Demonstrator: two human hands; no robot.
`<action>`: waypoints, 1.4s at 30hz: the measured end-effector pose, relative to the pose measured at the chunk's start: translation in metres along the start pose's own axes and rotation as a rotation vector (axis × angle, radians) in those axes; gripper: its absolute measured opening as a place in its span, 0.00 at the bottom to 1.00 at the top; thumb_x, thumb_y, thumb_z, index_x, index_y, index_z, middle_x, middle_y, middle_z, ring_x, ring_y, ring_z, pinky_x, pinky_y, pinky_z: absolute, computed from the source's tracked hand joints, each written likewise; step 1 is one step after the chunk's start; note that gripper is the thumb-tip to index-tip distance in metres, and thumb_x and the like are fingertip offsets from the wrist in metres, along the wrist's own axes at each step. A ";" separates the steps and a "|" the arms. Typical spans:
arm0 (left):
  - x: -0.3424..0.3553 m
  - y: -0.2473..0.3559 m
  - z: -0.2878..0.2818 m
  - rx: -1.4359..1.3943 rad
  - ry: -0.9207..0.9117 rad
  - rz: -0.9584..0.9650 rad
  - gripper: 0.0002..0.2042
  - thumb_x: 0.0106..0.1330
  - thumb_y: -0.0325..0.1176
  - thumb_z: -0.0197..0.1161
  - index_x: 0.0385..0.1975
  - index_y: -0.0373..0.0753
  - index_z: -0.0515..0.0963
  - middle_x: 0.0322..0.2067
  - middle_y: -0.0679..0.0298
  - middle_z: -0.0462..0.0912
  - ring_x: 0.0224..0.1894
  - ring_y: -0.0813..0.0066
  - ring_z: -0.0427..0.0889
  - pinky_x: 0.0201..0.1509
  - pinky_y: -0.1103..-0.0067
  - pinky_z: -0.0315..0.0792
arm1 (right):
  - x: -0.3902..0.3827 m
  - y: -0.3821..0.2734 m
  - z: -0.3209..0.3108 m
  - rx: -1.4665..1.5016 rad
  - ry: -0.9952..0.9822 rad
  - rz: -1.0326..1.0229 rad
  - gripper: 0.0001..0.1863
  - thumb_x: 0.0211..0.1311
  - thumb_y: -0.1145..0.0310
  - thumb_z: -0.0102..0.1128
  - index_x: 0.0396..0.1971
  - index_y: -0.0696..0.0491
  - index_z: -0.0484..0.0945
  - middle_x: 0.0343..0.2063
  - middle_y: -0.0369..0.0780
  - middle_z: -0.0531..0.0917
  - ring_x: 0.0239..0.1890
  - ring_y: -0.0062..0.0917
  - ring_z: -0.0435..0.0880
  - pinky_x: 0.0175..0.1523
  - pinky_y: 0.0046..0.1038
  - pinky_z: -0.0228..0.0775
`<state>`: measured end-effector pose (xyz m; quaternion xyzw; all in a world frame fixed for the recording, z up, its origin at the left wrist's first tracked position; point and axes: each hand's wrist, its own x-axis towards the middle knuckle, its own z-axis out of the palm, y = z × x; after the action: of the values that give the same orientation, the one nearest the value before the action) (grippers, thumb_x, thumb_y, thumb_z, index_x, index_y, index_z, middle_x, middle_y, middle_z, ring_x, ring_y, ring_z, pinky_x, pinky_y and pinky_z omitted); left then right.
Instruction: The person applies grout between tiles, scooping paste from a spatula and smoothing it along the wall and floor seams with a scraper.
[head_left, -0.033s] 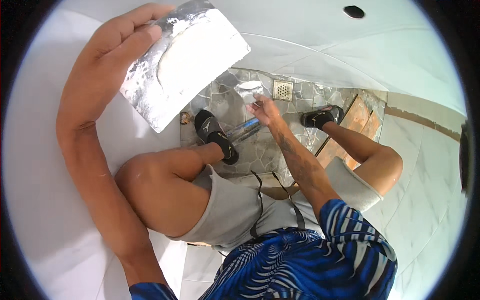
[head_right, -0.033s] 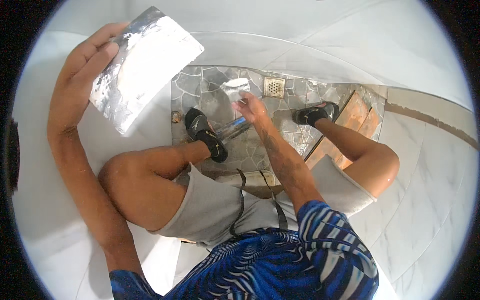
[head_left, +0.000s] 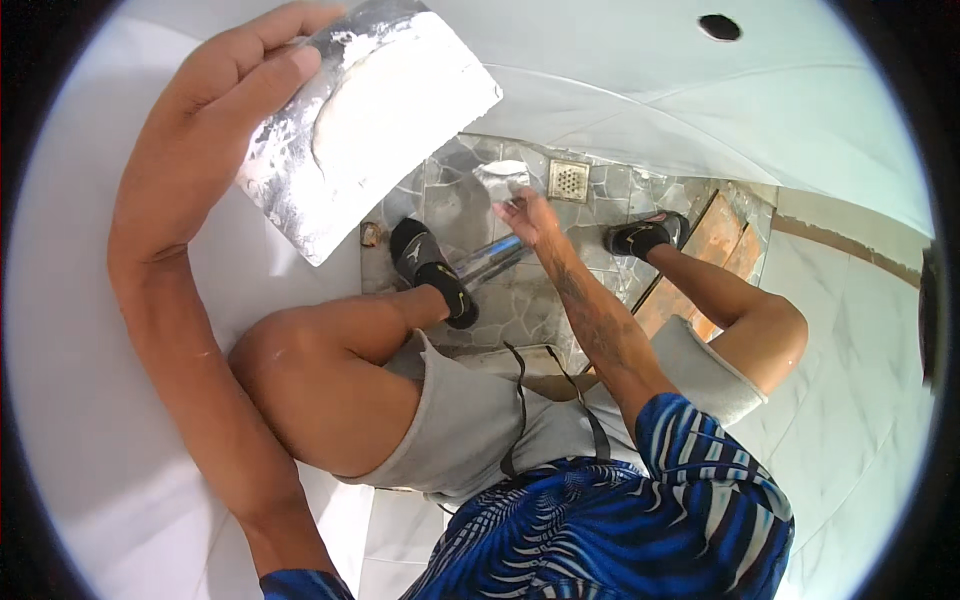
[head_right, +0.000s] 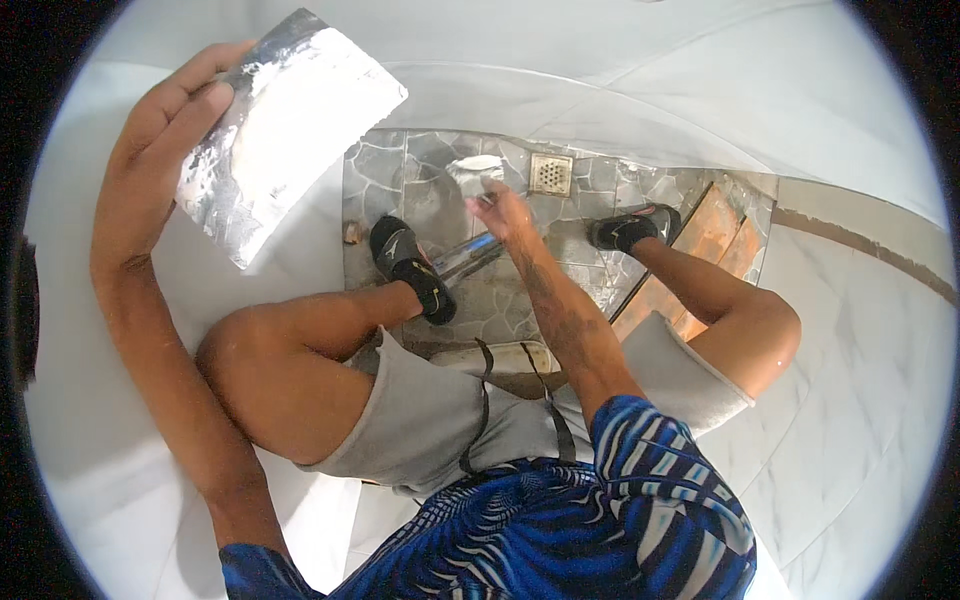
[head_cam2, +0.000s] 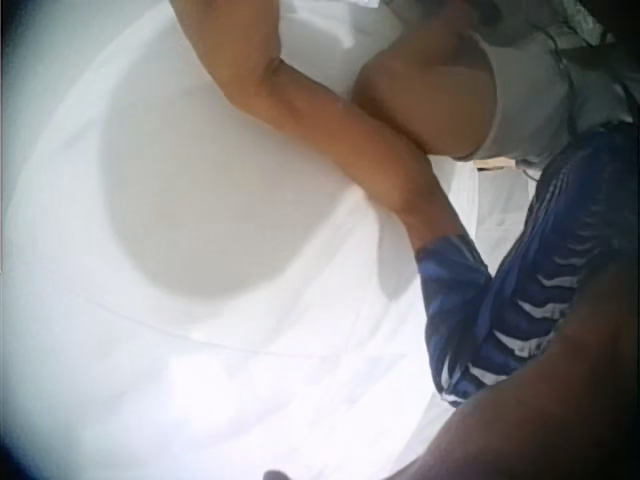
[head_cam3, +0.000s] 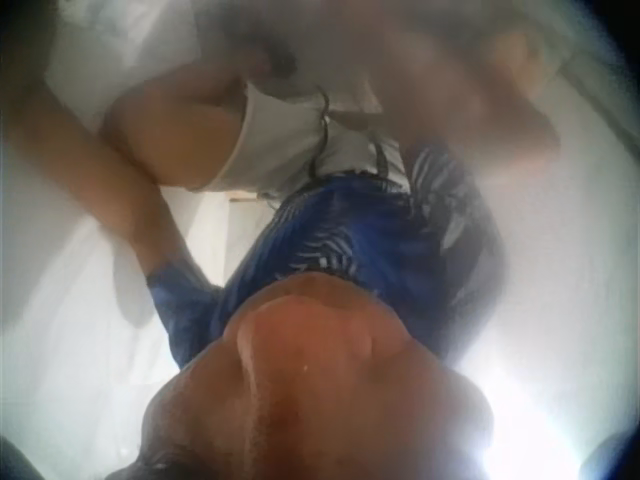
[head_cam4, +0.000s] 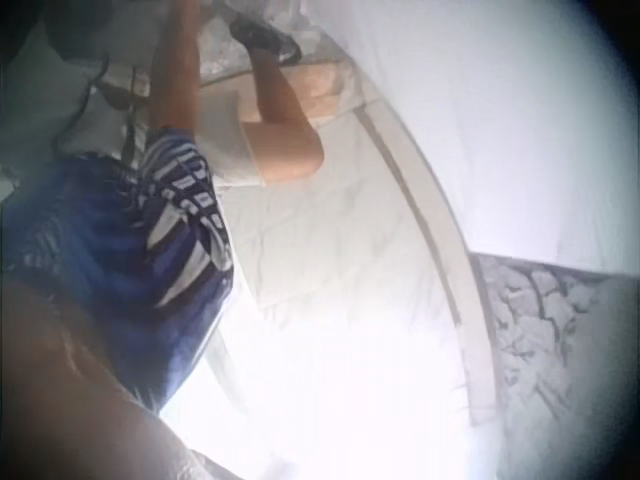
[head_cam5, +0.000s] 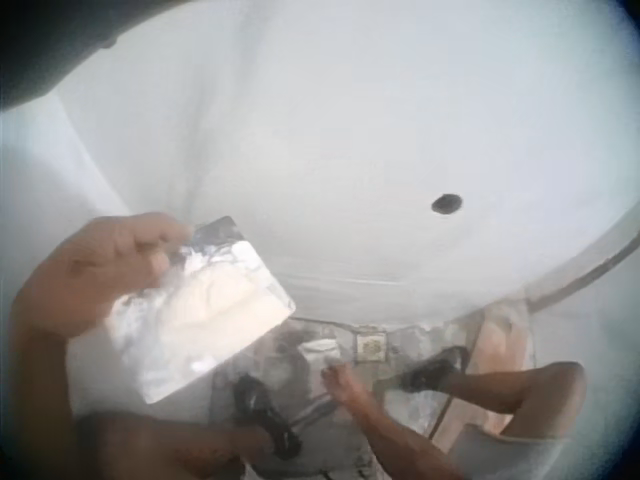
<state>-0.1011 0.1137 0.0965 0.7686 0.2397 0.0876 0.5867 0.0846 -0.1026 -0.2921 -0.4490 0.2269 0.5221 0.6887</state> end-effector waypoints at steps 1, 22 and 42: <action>-0.012 0.015 -0.011 0.063 0.064 -0.031 0.18 0.68 0.33 0.50 0.55 0.31 0.69 0.40 0.61 0.80 0.38 0.83 0.79 0.42 0.88 0.72 | 0.016 0.020 0.021 0.005 -0.037 0.048 0.12 0.64 0.71 0.50 0.44 0.61 0.69 0.37 0.43 0.73 0.37 0.32 0.75 0.43 0.34 0.76; 0.001 0.000 0.002 0.016 -0.006 -0.066 0.20 0.66 0.33 0.47 0.55 0.27 0.67 0.40 0.57 0.79 0.39 0.79 0.79 0.43 0.86 0.71 | 0.124 -0.018 0.017 -0.109 -0.066 -0.200 0.14 0.67 0.74 0.44 0.49 0.65 0.67 0.48 0.50 0.72 0.50 0.38 0.73 0.55 0.40 0.75; -0.001 -0.003 -0.009 0.182 0.044 -0.017 0.20 0.68 0.33 0.45 0.56 0.29 0.67 0.44 0.55 0.79 0.43 0.77 0.80 0.48 0.86 0.72 | 0.141 0.052 0.055 0.168 -0.164 -0.071 0.13 0.68 0.73 0.44 0.48 0.64 0.66 0.42 0.45 0.75 0.42 0.38 0.78 0.51 0.43 0.75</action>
<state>-0.1063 0.1218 0.0969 0.8145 0.2660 0.0775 0.5097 0.0775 0.0195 -0.3951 -0.3531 0.1965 0.5114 0.7584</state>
